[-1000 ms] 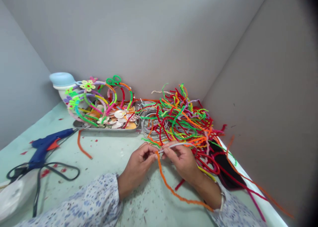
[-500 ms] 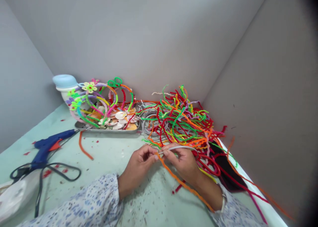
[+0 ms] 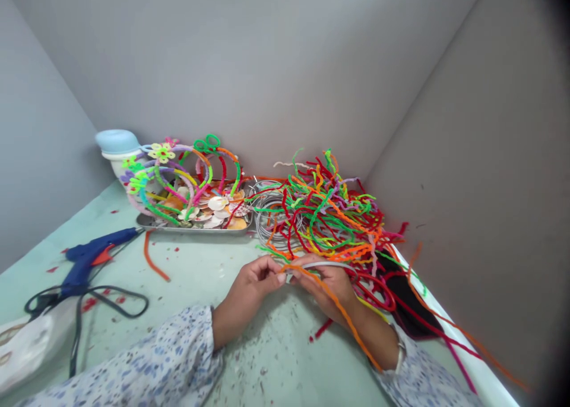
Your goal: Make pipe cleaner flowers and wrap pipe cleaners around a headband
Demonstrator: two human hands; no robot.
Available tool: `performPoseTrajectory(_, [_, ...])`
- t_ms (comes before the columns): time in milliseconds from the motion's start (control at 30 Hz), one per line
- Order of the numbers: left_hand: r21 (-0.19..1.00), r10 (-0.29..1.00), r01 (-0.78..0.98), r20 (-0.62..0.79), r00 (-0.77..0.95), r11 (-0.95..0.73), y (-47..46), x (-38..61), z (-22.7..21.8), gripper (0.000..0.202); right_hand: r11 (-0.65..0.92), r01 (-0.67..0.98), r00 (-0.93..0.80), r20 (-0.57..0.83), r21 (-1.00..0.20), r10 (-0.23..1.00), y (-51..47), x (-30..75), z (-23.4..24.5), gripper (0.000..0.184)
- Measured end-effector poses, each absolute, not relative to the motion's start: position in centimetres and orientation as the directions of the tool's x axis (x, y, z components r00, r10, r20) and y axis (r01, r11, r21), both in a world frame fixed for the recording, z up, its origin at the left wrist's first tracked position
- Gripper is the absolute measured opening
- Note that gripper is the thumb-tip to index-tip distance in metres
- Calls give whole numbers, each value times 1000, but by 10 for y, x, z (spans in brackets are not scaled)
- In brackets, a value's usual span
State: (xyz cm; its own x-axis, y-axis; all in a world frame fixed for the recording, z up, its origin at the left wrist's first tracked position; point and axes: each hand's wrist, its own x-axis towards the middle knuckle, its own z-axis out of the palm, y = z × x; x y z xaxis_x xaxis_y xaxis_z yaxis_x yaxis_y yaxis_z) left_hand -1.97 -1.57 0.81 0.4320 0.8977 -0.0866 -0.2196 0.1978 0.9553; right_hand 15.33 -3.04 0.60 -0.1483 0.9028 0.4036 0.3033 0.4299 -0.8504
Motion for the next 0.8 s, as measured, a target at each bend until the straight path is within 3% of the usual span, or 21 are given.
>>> performPoseTrajectory(167, [942,894,-218,-144,424,255,-15,-18,9,16,452,403,-192,409,-796,892,-33,150,12,15])
performPoseTrajectory(467, [977,905,-144,-82,417,155,-15,-18,8,18,444,381,-162,414,-811,896,-32,154,6,14])
performPoseTrajectory(633, [981,914,-96,-120,387,170,-16,-18,10,19,453,393,-173,419,-800,891,-31,153,2,13])
performPoseTrajectory(800, [979,914,-85,-141,379,186,-15,-17,9,20,560,355,-245,503,-749,829,-30,154,1,11])
